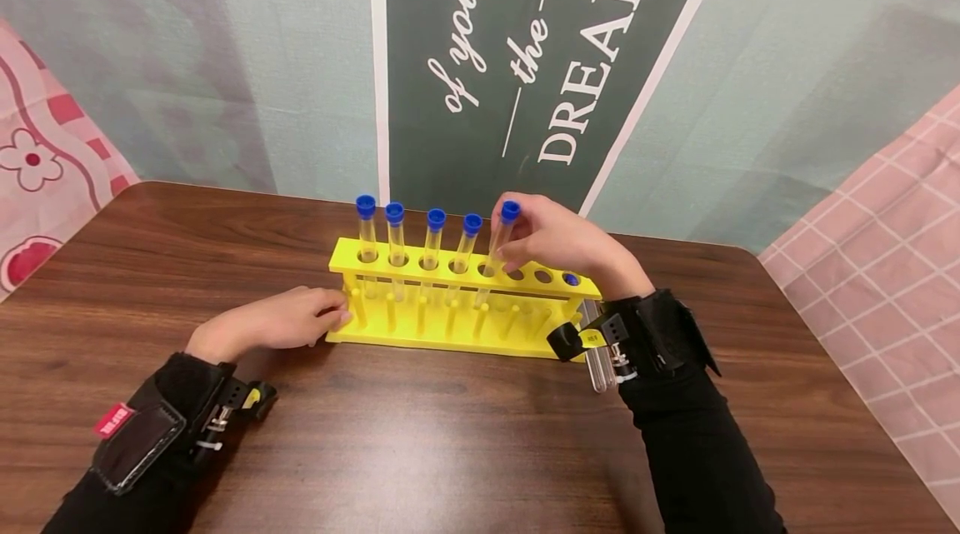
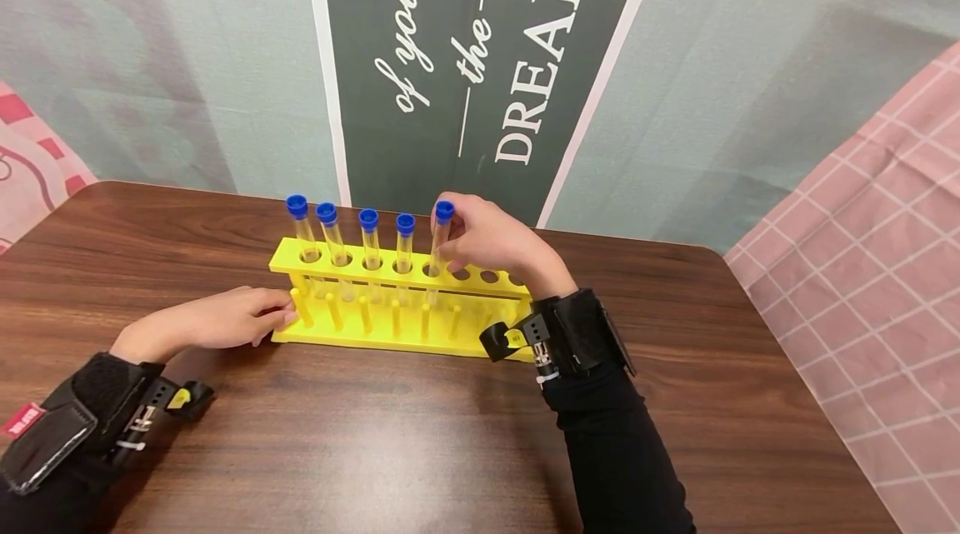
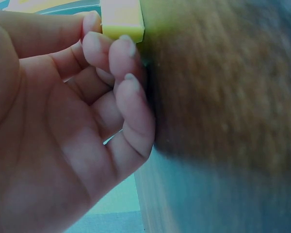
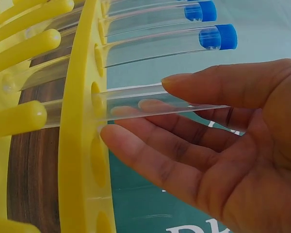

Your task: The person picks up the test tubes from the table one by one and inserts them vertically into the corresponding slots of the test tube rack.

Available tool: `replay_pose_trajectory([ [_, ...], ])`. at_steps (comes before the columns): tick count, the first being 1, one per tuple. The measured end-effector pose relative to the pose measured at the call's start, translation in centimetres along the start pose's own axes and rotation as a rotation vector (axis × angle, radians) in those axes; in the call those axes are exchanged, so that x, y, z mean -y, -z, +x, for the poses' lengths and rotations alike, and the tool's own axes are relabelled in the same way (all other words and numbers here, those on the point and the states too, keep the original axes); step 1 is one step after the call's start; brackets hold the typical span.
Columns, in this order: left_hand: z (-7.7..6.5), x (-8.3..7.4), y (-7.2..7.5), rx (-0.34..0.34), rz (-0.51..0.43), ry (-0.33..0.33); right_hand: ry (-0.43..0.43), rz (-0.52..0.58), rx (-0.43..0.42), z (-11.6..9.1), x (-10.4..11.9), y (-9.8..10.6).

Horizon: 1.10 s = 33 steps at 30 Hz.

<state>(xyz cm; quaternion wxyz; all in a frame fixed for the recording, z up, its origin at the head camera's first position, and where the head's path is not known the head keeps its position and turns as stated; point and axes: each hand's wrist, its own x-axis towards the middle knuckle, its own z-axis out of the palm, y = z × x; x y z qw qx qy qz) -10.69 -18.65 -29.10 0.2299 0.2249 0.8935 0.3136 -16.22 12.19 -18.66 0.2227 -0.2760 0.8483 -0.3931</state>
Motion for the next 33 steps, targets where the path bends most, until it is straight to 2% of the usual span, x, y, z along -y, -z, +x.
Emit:
replay_pose_trajectory([
  [10,0.02,-0.19,0.04,0.005,-0.008,0.005,-0.021,-0.063,0.002,0.14,-0.25,-0.17],
  [33,-0.04,-0.18,-0.02,-0.002,-0.008,0.002,-0.029,-0.135,-0.002,-0.05,-0.43,-0.18],
])
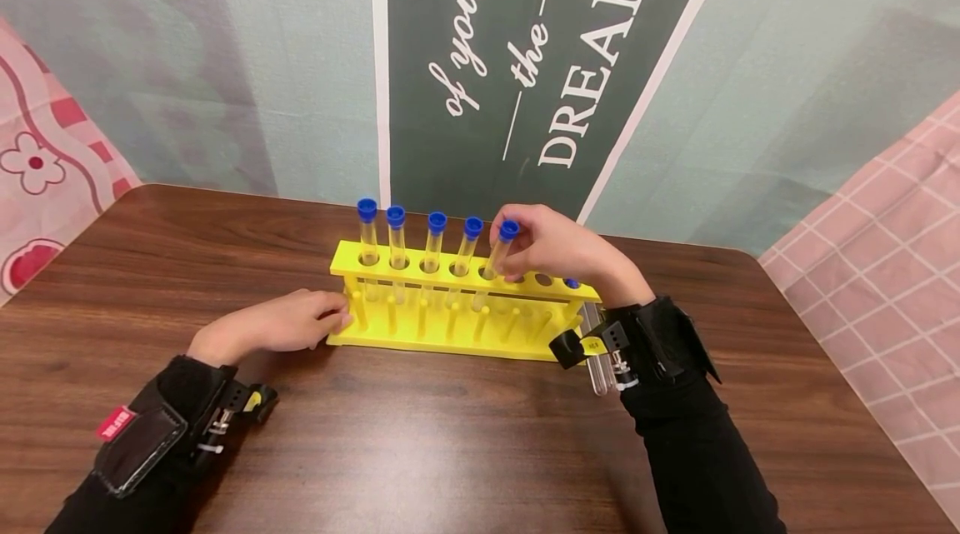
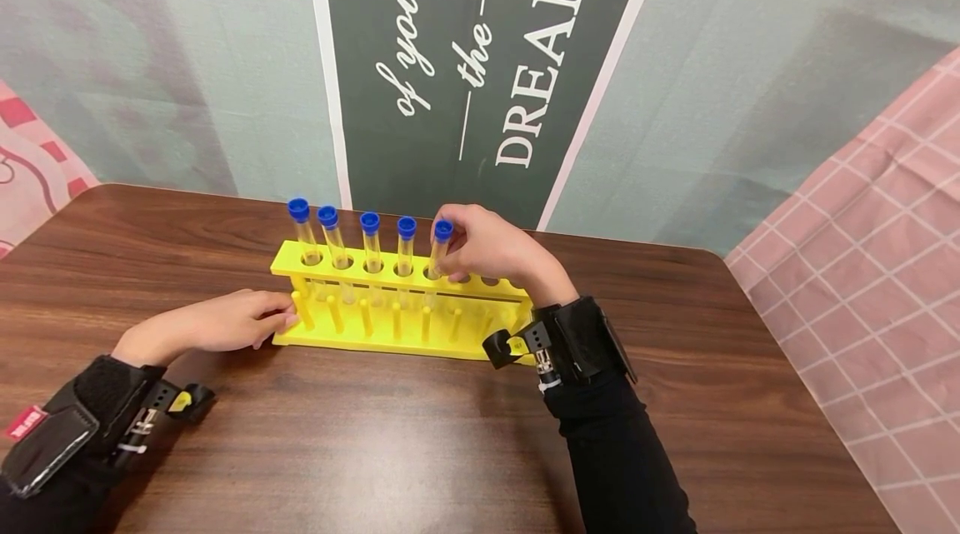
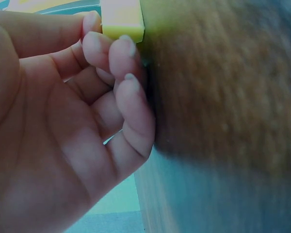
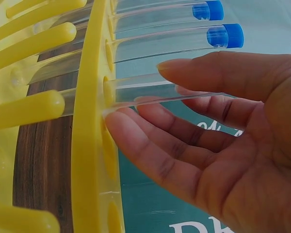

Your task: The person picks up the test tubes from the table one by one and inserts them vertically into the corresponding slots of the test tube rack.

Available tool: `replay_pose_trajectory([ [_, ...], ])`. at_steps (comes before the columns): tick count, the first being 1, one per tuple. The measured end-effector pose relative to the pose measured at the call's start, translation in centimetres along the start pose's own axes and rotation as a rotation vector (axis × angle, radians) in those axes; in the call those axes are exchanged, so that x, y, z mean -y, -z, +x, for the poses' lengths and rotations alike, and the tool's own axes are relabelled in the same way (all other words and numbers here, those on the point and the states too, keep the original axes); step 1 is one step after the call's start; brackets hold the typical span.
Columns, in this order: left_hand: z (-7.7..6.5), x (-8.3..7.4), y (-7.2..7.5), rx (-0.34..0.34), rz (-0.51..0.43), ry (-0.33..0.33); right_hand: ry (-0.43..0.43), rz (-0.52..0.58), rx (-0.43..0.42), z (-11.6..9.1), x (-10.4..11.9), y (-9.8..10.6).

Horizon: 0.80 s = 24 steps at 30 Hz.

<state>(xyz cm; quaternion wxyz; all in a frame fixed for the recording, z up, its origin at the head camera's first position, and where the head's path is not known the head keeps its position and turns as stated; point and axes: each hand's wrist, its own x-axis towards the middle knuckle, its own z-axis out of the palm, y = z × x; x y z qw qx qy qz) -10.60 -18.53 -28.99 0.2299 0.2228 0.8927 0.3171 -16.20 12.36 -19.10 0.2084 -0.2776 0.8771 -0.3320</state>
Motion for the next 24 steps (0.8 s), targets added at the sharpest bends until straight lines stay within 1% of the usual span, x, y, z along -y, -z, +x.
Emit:
replay_pose_trajectory([
  [7,-0.1,-0.1,-0.1,-0.002,0.009,-0.011,0.002,0.014,0.009,-0.1,0.0,-0.1],
  [14,-0.1,0.0,-0.1,-0.004,0.007,-0.006,0.016,-0.002,0.018,-0.4,0.2,0.0],
  [18,0.0,0.0,-0.1,-0.014,0.015,-0.024,0.004,-0.008,0.018,-0.6,0.2,0.1],
  [24,0.0,0.0,-0.1,-0.019,0.014,-0.028,-0.019,0.014,-0.003,-1.0,0.2,0.1],
])
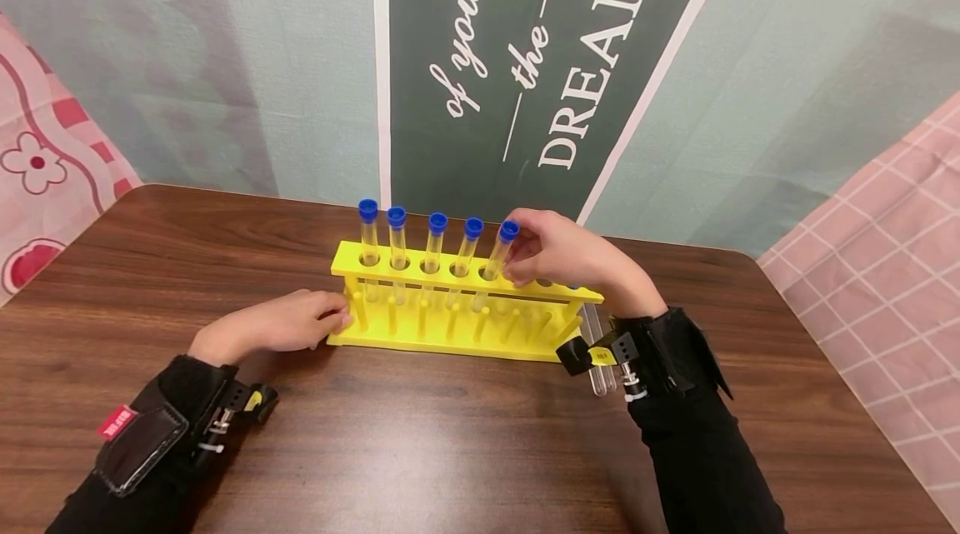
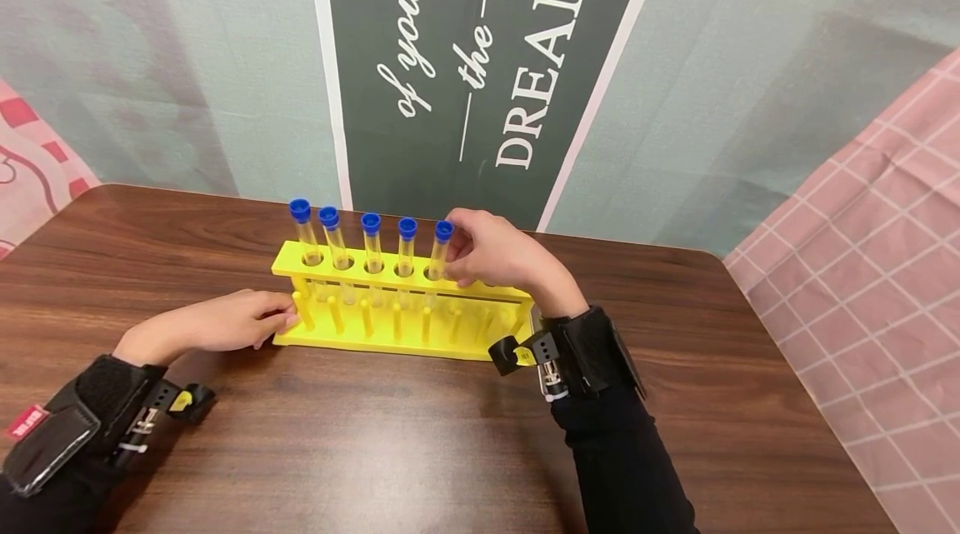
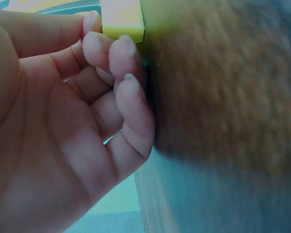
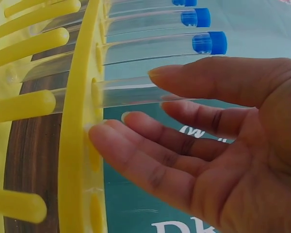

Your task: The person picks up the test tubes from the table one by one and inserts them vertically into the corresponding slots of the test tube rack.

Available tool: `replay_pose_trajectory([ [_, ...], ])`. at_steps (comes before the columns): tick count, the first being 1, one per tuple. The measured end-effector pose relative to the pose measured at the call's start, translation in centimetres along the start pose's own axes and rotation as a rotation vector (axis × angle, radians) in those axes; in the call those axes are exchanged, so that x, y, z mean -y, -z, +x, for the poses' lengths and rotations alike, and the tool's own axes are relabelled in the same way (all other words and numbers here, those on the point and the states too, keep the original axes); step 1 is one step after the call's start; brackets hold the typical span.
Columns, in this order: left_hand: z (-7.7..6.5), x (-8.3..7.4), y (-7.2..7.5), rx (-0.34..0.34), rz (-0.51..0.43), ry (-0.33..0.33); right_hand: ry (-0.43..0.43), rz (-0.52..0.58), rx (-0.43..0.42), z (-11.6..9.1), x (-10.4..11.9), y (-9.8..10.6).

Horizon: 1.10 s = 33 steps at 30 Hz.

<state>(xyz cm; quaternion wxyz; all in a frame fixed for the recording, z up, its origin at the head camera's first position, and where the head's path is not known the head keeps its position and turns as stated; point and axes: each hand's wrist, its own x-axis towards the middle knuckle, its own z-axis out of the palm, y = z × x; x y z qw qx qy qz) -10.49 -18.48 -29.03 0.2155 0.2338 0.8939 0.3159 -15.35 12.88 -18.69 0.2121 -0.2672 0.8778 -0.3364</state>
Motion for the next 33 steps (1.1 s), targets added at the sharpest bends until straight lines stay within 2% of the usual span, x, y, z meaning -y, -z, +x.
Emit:
replay_pose_trajectory([
  [3,0.0,0.0,0.0,0.000,0.001,0.001,-0.013,-0.008,-0.013,-0.3,0.1,0.0],
  [11,0.1,0.0,0.1,0.008,0.000,0.002,-0.024,-0.120,-0.038,-1.2,0.2,-0.1],
  [17,0.1,0.1,0.0,0.008,0.005,0.007,-0.021,-0.151,-0.045,-2.0,-0.1,-0.2],
  [25,0.1,0.0,0.1,0.007,-0.003,0.009,-0.001,-0.161,-0.092,-2.9,-0.5,-0.4],
  [33,0.2,0.2,0.0,0.016,0.001,0.012,-0.013,-0.225,-0.142,-3.7,-0.7,-0.6],
])
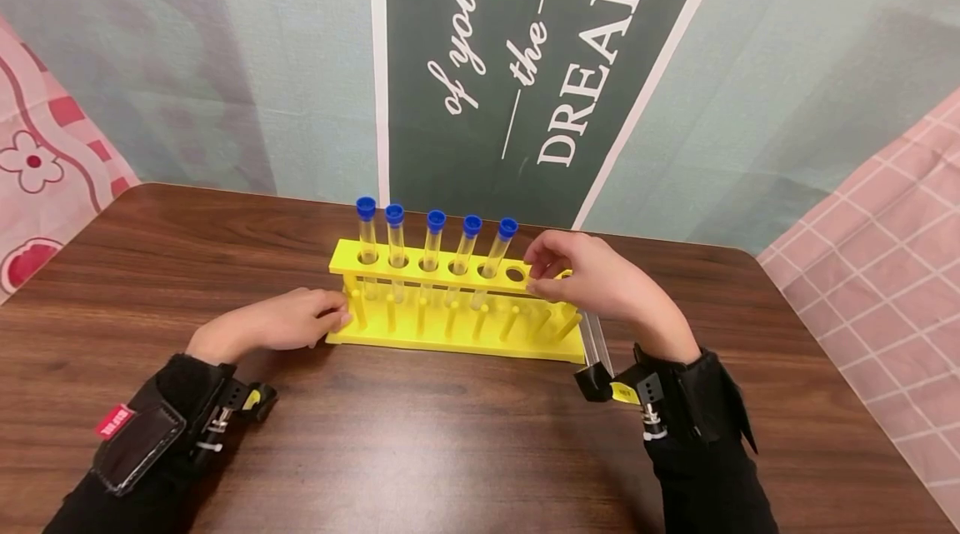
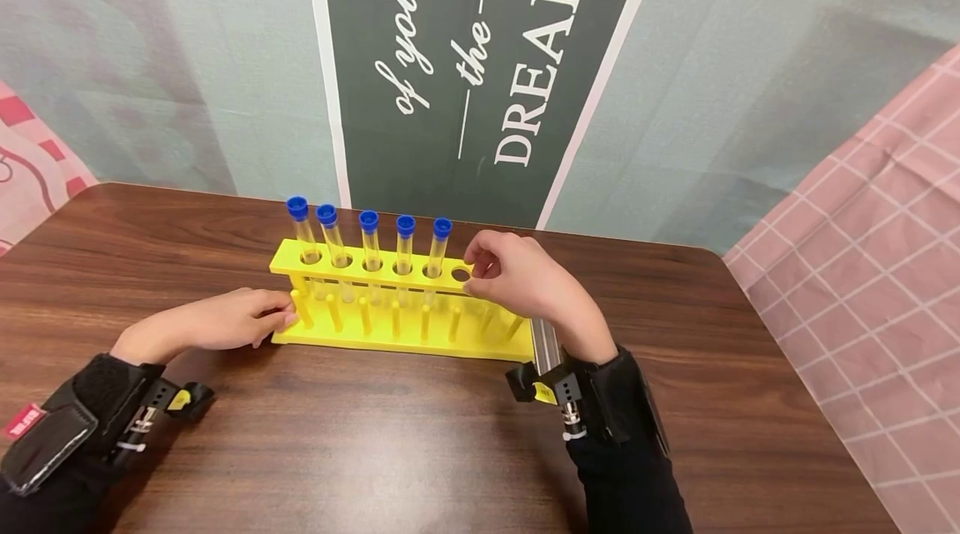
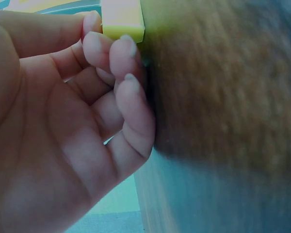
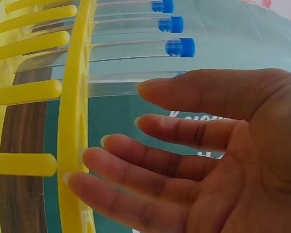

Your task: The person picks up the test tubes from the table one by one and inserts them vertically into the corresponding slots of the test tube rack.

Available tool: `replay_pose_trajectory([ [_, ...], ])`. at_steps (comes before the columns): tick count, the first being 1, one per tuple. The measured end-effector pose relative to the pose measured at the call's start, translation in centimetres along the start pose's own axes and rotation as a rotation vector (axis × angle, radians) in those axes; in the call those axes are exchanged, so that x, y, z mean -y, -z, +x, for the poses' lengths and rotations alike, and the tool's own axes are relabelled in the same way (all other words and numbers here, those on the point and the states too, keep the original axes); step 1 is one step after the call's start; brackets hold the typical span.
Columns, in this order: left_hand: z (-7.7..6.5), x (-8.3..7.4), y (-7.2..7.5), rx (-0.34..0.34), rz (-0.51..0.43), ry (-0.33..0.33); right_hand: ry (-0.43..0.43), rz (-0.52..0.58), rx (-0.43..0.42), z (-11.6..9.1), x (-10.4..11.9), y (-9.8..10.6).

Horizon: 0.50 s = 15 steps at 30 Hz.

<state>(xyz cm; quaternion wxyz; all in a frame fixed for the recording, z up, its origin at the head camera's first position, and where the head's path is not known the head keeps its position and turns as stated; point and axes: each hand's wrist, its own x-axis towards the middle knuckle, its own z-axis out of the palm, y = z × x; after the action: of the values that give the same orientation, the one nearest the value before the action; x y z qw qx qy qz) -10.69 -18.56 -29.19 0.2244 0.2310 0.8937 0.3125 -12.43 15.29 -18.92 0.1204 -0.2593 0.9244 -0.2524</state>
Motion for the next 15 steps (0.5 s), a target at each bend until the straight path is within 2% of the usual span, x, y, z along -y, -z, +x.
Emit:
replay_pose_trajectory([
  [6,0.0,0.1,0.0,0.002,0.001,-0.004,0.009,-0.024,-0.064,-1.1,-0.3,0.3],
  [15,0.0,0.2,0.0,-0.006,0.000,0.006,-0.024,0.009,-0.104,-2.6,-1.0,0.9],
])
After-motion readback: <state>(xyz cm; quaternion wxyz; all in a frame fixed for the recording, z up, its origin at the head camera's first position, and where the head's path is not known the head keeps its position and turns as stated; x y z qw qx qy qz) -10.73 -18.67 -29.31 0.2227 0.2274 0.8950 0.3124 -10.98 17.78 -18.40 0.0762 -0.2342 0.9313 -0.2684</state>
